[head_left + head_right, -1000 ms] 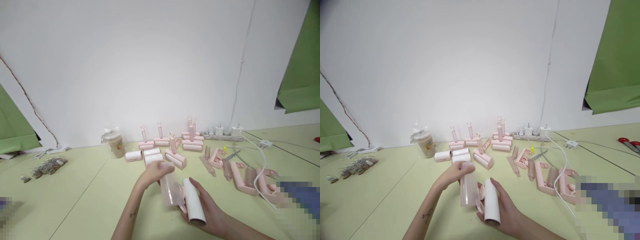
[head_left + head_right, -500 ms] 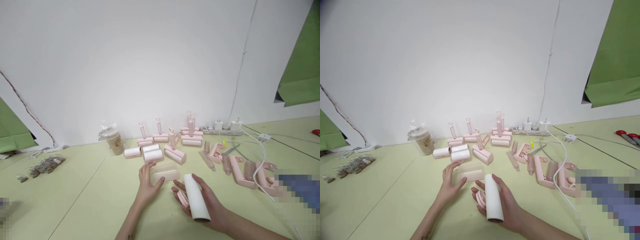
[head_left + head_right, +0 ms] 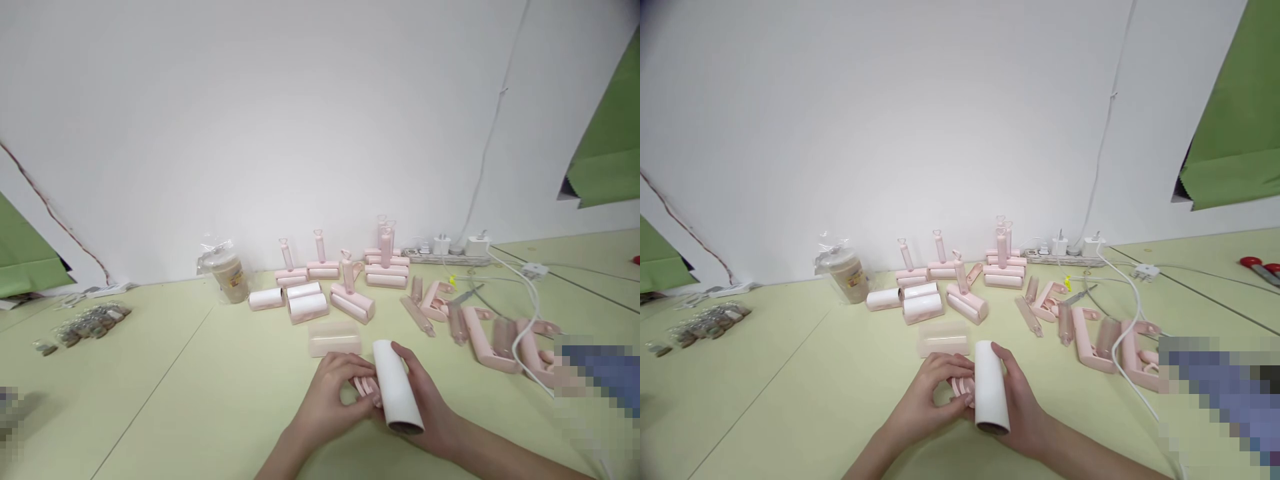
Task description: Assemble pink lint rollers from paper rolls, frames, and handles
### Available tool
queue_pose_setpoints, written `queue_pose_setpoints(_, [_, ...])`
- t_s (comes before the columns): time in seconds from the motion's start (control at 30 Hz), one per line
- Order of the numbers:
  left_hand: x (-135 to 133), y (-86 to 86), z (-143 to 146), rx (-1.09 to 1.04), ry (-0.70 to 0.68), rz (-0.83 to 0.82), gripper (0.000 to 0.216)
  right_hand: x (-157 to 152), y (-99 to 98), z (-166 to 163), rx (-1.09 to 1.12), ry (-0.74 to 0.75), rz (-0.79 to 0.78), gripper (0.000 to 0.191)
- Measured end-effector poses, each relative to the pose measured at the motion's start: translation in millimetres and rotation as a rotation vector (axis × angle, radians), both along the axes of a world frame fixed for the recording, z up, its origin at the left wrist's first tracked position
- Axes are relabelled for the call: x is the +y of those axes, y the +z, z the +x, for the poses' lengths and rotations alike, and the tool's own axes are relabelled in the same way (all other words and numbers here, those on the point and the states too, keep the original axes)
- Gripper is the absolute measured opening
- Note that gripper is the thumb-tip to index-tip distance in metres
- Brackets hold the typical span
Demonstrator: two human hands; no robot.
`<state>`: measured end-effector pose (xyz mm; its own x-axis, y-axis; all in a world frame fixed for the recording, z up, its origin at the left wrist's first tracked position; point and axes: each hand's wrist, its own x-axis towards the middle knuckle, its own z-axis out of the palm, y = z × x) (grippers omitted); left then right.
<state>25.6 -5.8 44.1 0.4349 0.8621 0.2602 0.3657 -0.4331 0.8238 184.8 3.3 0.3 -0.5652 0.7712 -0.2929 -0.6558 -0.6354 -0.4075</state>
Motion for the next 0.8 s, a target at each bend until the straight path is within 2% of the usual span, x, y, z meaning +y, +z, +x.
queue_pose_setpoints(0.07, [-1, -1.3, 1, -0.021, 0.018, -0.015, 0.022, -2, 3.9, -2, 0.021, 0.003, -0.006, 0.034])
queue_pose_setpoints(0.13, [-1, -2.6, 3, -0.095, 0.058, -0.099, 0.026, -4, 8.5, -3, 0.049, 0.028, 0.004, 0.034])
queue_pose_setpoints(0.23, [1, -0.3, 4, -0.358, 0.138, -0.296, 0.032, -6, 12.5, -4, 0.046, 0.084, 0.044, 0.041])
queue_pose_setpoints(0.3, [3, 3.8, 2, -0.532, 0.182, -0.382, 0.029, -7, 11.7, -4, 0.005, 0.157, 0.043, 0.046])
queue_pose_setpoints(0.37, [4, 7.5, 1, -0.609, 0.205, -0.415, 0.025, -9, 9.1, -4, -0.052, 0.298, 0.042, 0.052])
queue_pose_setpoints(0.43, [4, 8.9, 0, -0.6, 0.185, -0.43, 0.025, -11, 6.5, -5, -0.099, 0.463, 0.09, 0.056])
queue_pose_setpoints(0.5, [1, 8.6, 1, -0.556, 0.112, -0.469, 0.029, -14, 4.9, -6, -0.123, 0.551, 0.17, 0.06])
queue_pose_setpoints(0.67, [-8, 9.8, 6, -0.379, -0.079, -0.488, 0.034, -15, -3.8, -8, -0.105, 0.527, 0.189, 0.062])
queue_pose_setpoints(0.8, [-12, 3.2, 9, -0.349, -0.11, -0.513, 0.038, -10, -16.4, -10, -0.123, 0.461, 0.1, 0.069])
